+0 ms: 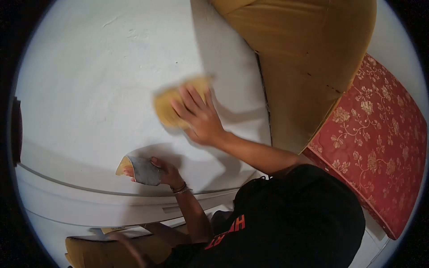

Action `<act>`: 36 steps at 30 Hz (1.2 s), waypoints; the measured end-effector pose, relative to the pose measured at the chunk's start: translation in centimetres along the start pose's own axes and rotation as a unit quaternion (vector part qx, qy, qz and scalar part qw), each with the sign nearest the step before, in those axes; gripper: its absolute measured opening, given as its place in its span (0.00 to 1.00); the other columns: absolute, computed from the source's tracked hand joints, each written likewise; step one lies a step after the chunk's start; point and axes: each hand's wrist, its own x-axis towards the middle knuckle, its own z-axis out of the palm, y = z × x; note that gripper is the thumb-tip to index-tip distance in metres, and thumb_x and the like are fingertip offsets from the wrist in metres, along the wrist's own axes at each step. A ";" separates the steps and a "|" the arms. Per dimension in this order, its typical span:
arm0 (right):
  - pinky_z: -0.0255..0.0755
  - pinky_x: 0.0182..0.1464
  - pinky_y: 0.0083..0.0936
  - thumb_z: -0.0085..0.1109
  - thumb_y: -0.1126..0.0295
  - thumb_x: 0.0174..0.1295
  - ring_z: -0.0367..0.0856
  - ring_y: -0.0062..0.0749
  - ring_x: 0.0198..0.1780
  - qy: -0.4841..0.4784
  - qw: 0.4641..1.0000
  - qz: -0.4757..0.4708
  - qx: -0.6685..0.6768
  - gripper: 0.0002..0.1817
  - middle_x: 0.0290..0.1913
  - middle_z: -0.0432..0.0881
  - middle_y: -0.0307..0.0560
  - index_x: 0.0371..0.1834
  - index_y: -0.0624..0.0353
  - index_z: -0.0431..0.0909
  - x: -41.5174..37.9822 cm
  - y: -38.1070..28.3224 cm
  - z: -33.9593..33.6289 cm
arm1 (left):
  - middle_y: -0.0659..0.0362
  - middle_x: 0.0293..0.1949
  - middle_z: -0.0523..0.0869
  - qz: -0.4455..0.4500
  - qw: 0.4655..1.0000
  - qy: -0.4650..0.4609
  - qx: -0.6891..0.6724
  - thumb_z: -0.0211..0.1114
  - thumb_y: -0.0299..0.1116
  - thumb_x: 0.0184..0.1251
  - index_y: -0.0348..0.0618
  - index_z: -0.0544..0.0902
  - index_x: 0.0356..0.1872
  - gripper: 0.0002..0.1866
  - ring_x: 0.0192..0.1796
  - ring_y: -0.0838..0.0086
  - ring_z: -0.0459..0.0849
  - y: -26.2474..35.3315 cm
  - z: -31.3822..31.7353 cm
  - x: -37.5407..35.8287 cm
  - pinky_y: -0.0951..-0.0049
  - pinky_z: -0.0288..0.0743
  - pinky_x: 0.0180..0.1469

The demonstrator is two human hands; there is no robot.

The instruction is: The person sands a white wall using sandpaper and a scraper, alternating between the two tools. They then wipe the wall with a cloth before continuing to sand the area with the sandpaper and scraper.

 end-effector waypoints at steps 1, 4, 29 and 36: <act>0.42 0.62 0.61 0.53 0.66 0.48 0.48 0.53 0.69 0.021 0.999 -0.024 0.008 0.35 0.69 0.50 0.57 0.64 0.52 0.59 4.2 -0.4 -2.1 | 0.38 0.66 0.48 -0.003 1.000 0.000 0.002 0.48 0.44 0.67 0.23 0.45 0.63 0.37 0.69 0.48 0.47 0.2 0.1 0.0 0.50 0.36 0.68; 0.40 0.65 0.53 0.47 0.65 0.59 0.47 0.55 0.68 0.109 0.991 -0.045 0.063 0.27 0.67 0.52 0.59 0.63 0.56 0.58 11.7 -1.2 -5.1 | 0.37 0.66 0.49 0.006 0.999 -0.016 0.028 0.48 0.44 0.67 0.23 0.45 0.63 0.37 0.69 0.48 0.47 0.4 -0.5 0.1 0.50 0.35 0.67; 0.35 0.63 0.61 0.51 0.65 0.44 0.44 0.64 0.68 -0.097 0.995 0.001 -0.003 0.37 0.66 0.49 0.69 0.63 0.58 0.59 -4.1 -1.7 2.1 | 0.39 0.66 0.50 0.027 0.999 -0.013 0.040 0.48 0.40 0.67 0.25 0.46 0.64 0.34 0.69 0.50 0.48 0.5 -0.6 0.4 0.52 0.34 0.68; 0.37 0.63 0.61 0.54 0.62 0.52 0.44 0.56 0.69 0.002 0.998 0.050 -0.034 0.37 0.69 0.47 0.60 0.67 0.55 0.53 -1.0 2.8 -0.9 | 0.39 0.65 0.52 0.019 0.999 -0.005 0.039 0.49 0.43 0.66 0.25 0.47 0.63 0.36 0.69 0.49 0.49 0.4 -0.1 0.2 0.50 0.36 0.67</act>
